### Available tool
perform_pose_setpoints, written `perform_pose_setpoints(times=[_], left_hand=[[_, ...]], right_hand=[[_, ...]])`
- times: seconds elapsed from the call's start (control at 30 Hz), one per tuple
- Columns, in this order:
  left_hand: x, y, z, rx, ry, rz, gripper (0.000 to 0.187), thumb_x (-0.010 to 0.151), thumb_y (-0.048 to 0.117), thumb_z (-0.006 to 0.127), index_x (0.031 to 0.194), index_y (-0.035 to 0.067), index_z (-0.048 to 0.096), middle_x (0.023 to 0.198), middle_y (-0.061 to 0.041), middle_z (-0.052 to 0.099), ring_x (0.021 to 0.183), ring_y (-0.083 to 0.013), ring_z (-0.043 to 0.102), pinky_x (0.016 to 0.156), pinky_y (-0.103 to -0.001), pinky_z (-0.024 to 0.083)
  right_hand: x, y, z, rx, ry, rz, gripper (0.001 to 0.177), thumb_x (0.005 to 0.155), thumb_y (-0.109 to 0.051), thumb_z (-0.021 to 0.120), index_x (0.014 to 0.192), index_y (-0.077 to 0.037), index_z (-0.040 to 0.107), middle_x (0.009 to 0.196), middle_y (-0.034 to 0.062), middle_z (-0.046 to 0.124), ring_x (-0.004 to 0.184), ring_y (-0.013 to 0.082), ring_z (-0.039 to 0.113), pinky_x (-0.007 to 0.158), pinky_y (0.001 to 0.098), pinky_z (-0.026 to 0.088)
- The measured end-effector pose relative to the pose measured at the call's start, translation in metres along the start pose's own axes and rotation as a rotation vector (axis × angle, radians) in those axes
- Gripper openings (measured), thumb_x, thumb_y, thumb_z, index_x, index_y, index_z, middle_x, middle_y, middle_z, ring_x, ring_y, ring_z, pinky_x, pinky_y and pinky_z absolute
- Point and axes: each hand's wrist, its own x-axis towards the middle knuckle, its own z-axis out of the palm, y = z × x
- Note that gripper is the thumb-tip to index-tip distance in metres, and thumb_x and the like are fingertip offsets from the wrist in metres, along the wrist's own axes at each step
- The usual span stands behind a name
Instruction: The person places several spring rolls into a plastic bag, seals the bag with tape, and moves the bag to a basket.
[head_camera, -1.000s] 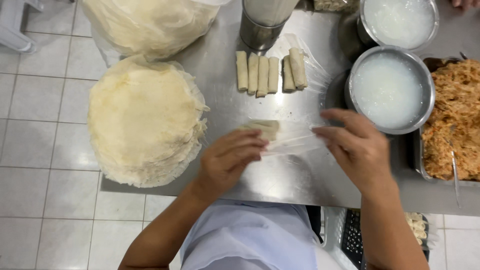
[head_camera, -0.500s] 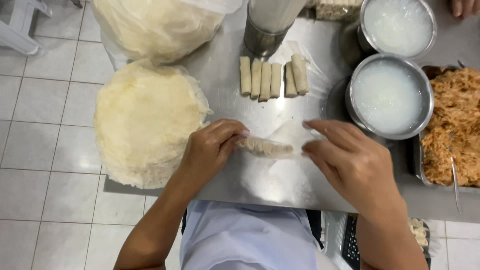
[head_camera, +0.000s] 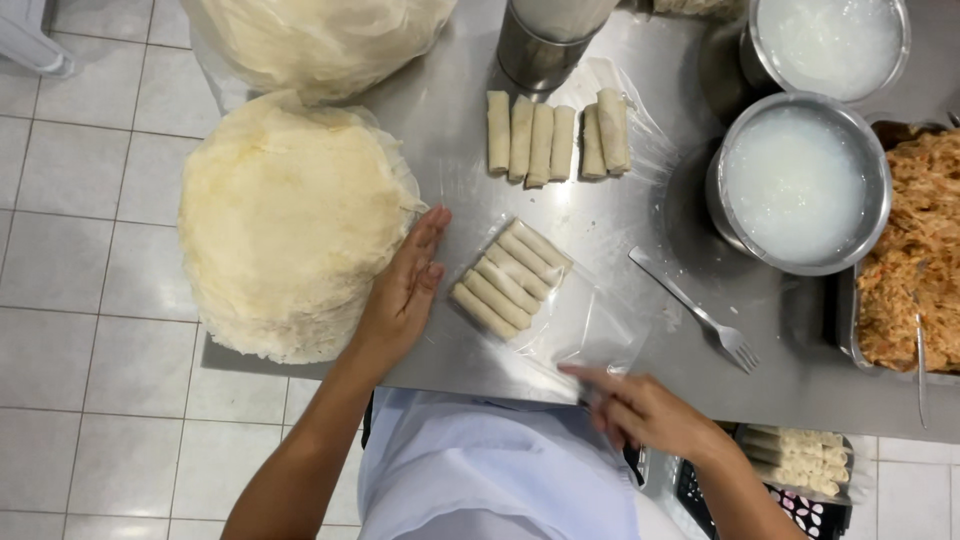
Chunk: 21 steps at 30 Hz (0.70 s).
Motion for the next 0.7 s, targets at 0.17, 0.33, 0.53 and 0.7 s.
perform_pose_setpoints(times=[0.17,0.33,0.53,0.7], left_hand=[[-0.004,-0.009,0.005,-0.029,0.035,-0.002,0.051,0.098,0.029,0.036,0.142,0.005,0.023,0.145,-0.018,0.033,0.138,-0.0308,0.031,0.115,-0.040,0.024],[-0.001,-0.010,0.013,0.000,0.068,0.021,0.047,0.099,0.017,0.035,0.142,0.000,0.027,0.142,-0.023,0.037,0.132,-0.0343,0.033,0.109,-0.048,0.027],[0.006,-0.018,0.024,-0.051,0.032,0.003,0.047,0.099,0.022,0.034,0.142,0.002,0.029,0.141,-0.020,0.039,0.130,-0.0323,0.038,0.108,-0.046,0.031],[0.005,-0.021,0.021,-0.028,0.030,-0.042,0.047,0.099,0.024,0.034,0.142,0.005,0.030,0.137,-0.019,0.046,0.126,-0.0303,0.044,0.106,-0.044,0.034]], right_hand=[[0.021,0.020,0.011,-0.853,0.644,-0.389,0.036,0.091,-0.021,0.057,0.126,-0.024,0.052,0.057,-0.0085,0.061,0.032,0.0072,0.029,0.028,0.0247,0.032],[0.038,0.006,0.003,-0.792,0.631,-0.453,0.033,0.085,-0.030,0.059,0.118,-0.024,0.061,0.113,-0.0017,0.062,0.110,0.0212,0.055,0.088,0.0383,0.041],[0.079,0.001,0.006,-0.485,0.655,-0.611,0.014,0.089,-0.013,0.053,0.090,-0.011,0.067,0.085,0.0082,0.063,0.082,0.0321,0.062,0.069,0.0403,0.047],[0.084,-0.016,0.006,-0.499,0.607,-0.529,0.007,0.085,-0.013,0.055,0.089,-0.013,0.061,0.091,0.0058,0.062,0.088,0.0308,0.060,0.068,0.0413,0.044]])
